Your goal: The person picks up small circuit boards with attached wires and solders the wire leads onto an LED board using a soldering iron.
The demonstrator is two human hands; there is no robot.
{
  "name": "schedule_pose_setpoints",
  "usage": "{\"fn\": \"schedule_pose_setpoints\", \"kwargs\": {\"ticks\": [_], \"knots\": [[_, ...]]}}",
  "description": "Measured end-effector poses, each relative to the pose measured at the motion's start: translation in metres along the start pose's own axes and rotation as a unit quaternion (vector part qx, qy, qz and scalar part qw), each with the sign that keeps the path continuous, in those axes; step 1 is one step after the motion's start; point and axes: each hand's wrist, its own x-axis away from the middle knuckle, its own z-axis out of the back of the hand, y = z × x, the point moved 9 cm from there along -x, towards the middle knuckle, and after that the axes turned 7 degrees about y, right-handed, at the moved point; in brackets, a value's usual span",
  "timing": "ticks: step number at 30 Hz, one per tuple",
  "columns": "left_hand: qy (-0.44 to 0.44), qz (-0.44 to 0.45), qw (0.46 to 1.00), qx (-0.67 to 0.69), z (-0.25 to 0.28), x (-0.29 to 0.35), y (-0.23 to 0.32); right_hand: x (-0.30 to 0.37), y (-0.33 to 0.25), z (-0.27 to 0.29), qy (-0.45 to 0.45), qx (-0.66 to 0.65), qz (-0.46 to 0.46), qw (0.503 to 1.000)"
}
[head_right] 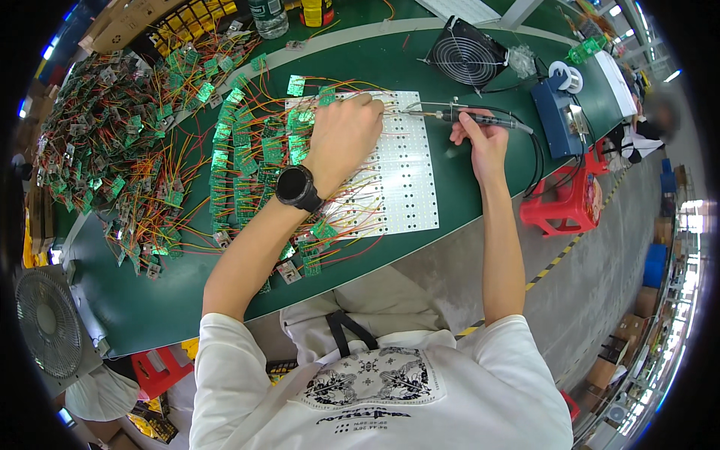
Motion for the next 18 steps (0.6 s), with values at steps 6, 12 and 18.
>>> {"fn": "schedule_pose_setpoints", "kwargs": {"ticks": [6, 12, 18], "knots": [[-0.013, -0.001, 1.000, 0.006, -0.0019, -0.0001, 0.0013, 0.0011, -0.0020, -0.0017, -0.002, 0.024, 0.000, 1.000], [0.001, 0.000, 1.000, 0.008, 0.0003, 0.0006, 0.0016, 0.0014, -0.0021, -0.0009, 0.001, 0.023, 0.001, 1.000], [0.006, -0.003, 1.000, 0.005, -0.0005, 0.0018, 0.0001, 0.0020, -0.0010, -0.0011, -0.001, 0.031, 0.002, 1.000]]}}
